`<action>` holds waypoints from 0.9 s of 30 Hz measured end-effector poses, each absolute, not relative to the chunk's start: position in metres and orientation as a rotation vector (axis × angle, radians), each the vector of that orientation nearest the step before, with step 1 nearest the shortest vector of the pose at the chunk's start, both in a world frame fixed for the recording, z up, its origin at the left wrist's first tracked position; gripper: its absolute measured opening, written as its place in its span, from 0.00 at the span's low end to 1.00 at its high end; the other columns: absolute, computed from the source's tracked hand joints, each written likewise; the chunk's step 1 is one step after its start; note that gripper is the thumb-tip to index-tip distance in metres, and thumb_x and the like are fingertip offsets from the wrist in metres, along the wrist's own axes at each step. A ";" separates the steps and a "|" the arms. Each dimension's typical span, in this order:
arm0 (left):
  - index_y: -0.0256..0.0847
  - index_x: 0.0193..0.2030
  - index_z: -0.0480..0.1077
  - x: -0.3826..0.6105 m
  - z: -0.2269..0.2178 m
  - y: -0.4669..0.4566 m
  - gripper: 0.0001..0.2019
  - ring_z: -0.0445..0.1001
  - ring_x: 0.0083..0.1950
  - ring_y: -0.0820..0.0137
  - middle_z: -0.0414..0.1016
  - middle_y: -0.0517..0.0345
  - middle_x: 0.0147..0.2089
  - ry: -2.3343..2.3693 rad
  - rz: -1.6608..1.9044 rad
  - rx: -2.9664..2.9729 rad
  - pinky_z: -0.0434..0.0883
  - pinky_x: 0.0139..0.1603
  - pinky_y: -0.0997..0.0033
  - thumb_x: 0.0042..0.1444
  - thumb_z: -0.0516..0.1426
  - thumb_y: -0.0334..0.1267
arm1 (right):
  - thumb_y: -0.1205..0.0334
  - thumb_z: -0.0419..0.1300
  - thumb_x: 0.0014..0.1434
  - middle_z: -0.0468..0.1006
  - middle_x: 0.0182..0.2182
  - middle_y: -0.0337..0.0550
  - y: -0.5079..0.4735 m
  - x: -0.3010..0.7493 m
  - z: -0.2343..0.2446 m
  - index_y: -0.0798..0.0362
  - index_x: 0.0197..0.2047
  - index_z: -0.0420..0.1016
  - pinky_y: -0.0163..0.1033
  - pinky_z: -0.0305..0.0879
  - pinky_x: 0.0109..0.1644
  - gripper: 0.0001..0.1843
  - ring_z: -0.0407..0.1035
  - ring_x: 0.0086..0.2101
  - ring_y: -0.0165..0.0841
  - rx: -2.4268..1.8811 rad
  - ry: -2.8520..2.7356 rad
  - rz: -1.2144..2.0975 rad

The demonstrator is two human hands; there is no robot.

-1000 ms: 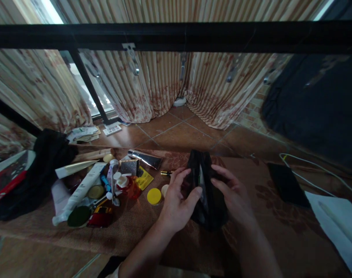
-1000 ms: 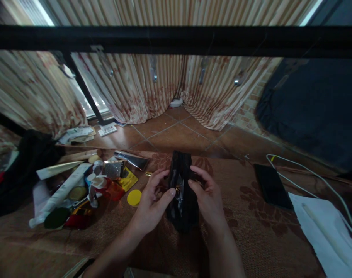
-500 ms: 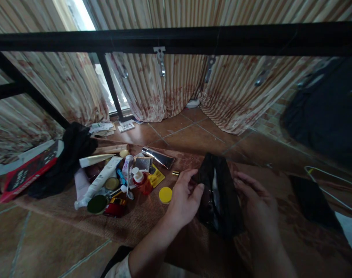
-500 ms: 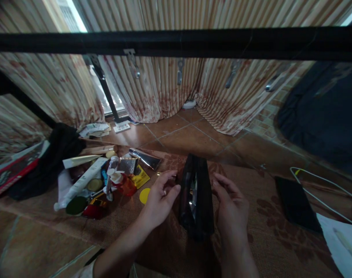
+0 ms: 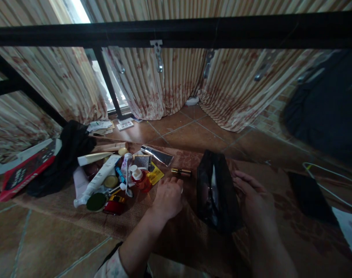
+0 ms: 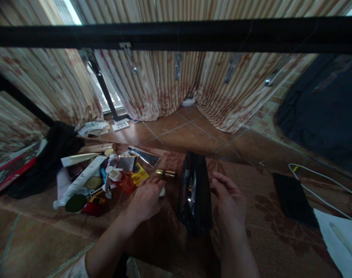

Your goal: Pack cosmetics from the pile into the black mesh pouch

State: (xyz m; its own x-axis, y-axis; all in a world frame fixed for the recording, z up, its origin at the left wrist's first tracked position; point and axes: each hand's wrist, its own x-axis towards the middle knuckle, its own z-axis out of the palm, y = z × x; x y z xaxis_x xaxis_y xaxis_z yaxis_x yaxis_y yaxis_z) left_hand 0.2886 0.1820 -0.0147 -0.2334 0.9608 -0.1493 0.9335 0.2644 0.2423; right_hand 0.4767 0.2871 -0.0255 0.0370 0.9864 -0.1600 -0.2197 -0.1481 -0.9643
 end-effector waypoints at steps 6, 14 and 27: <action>0.37 0.50 0.68 0.280 -0.018 0.183 0.15 0.76 0.49 0.57 0.76 0.47 0.47 2.435 0.061 1.588 0.72 0.47 0.61 0.56 0.52 0.26 | 0.61 0.73 0.40 0.83 0.33 0.41 0.286 0.472 -0.021 0.51 0.38 0.81 0.32 0.71 0.34 0.18 0.76 0.31 0.30 -1.217 -0.881 1.418; 0.39 0.53 0.66 0.277 -0.011 0.189 0.16 0.74 0.52 0.61 0.73 0.46 0.51 2.671 0.008 1.328 0.73 0.46 0.67 0.60 0.49 0.24 | 0.61 0.73 0.39 0.83 0.34 0.41 0.284 0.473 -0.018 0.51 0.38 0.82 0.29 0.71 0.35 0.18 0.76 0.32 0.29 -1.226 -0.869 1.428; 0.37 0.55 0.66 0.284 -0.019 0.188 0.17 0.67 0.57 0.52 0.67 0.42 0.57 2.659 0.238 1.429 0.68 0.54 0.51 0.59 0.52 0.32 | 0.60 0.73 0.38 0.82 0.33 0.40 0.282 0.474 -0.015 0.50 0.38 0.82 0.30 0.72 0.32 0.20 0.76 0.30 0.30 -1.294 -0.926 1.403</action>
State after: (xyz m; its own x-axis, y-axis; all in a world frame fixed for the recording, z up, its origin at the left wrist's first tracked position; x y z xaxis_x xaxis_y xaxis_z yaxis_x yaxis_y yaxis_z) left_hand 0.2835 0.1877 -0.0194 -0.5496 0.8350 -0.0252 0.8173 0.5437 0.1908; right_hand 0.4737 0.2823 -0.0153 0.0440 0.9692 -0.2424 -0.1582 -0.2328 -0.9596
